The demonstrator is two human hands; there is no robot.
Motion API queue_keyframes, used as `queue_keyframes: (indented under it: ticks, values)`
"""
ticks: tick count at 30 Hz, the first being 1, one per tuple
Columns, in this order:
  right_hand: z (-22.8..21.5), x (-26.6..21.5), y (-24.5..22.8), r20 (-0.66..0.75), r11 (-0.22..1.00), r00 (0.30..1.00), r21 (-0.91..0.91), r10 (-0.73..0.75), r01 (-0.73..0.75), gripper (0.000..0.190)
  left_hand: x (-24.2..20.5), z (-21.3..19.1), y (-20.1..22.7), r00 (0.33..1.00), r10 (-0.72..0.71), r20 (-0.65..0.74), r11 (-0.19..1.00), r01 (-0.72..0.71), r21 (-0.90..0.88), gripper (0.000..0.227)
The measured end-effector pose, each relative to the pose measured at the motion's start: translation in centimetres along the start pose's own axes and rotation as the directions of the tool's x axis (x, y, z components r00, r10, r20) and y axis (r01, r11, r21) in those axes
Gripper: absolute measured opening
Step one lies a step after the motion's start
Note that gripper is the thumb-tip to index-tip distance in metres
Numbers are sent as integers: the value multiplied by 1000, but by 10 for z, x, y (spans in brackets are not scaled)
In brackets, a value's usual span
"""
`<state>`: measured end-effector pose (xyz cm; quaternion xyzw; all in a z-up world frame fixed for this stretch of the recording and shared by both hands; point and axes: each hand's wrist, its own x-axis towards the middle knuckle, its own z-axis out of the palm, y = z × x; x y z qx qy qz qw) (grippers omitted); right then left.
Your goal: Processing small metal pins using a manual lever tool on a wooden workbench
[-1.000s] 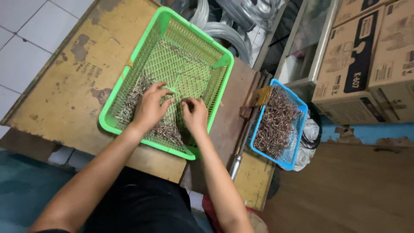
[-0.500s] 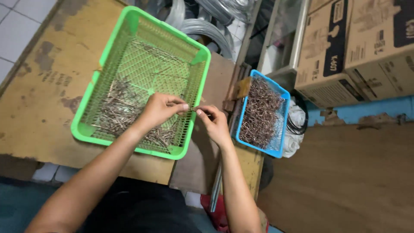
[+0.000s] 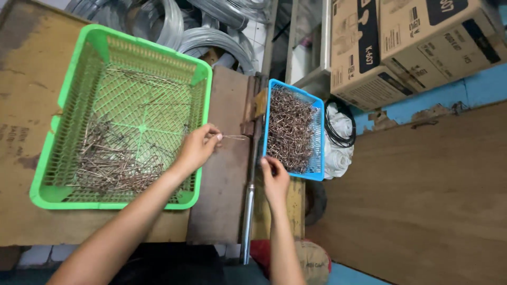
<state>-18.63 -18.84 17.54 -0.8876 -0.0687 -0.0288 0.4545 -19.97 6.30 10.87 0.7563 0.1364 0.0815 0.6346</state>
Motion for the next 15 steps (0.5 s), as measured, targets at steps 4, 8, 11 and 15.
queue_keyframes:
  ticks: [4, 8, 11, 15]
  values:
    - [-11, -38, 18, -2, 984, 984, 12, 178, -178, 32, 29, 17, 2, 998, 50, -46, 995, -53, -89, 17]
    - [6, -58, 19, 235, 747, 764, 175, 601, -641, 55, 66, 44, -14, 962, 223, -158, 973, -208, 104, 13]
    - [5, -53, 42, 196, 684, 744, 296, 639, -666, 52, 89, 53, -15, 949, 228, -219, 969, -200, 144, 13]
    - [-26, -55, -26, 183, 676, 754, 346, 631, -650, 45, 115, 70, -26, 915, 287, -283, 952, -240, 189, 6]
